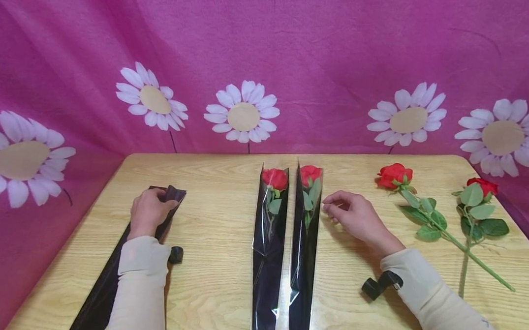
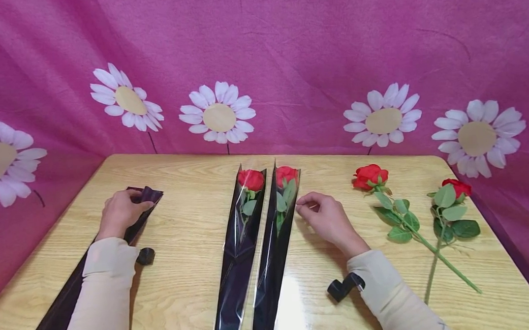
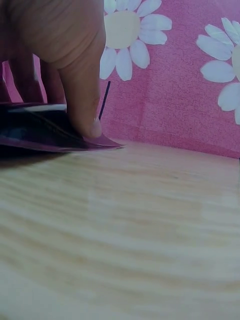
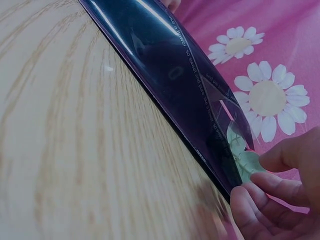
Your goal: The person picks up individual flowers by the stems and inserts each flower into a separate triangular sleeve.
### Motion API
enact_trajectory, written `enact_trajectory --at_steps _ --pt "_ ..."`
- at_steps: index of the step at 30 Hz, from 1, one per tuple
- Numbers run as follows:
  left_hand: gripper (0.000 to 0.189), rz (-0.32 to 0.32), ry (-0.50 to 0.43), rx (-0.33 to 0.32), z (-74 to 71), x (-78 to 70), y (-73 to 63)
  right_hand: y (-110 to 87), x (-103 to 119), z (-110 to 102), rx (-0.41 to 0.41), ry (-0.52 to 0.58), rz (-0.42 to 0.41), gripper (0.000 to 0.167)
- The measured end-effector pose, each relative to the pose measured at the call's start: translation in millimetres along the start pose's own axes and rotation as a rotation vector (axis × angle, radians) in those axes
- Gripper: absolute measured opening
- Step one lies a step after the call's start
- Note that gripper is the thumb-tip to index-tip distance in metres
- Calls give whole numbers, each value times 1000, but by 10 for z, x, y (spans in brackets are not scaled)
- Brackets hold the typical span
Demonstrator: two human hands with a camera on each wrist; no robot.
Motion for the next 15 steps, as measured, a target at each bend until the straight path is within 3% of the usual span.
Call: enact_trajectory --at_steps 7,15 --pt "46 19 -66 -113 -109 -26 -38 -3 -3 -10 -3 -5 -11 22" --pt "45 47 -120 -185 -239 -205 -127 2 2 -7 -5 2 -17 23"
Point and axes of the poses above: each hand's wrist, its own y-axis towards the middle knuckle, its own z-axis out of the palm, x = y × z, the point moved 6 cm from there along y, towards the middle knuckle, and after that the axes turned 6 degrees about -z, right-handed, at the moved point
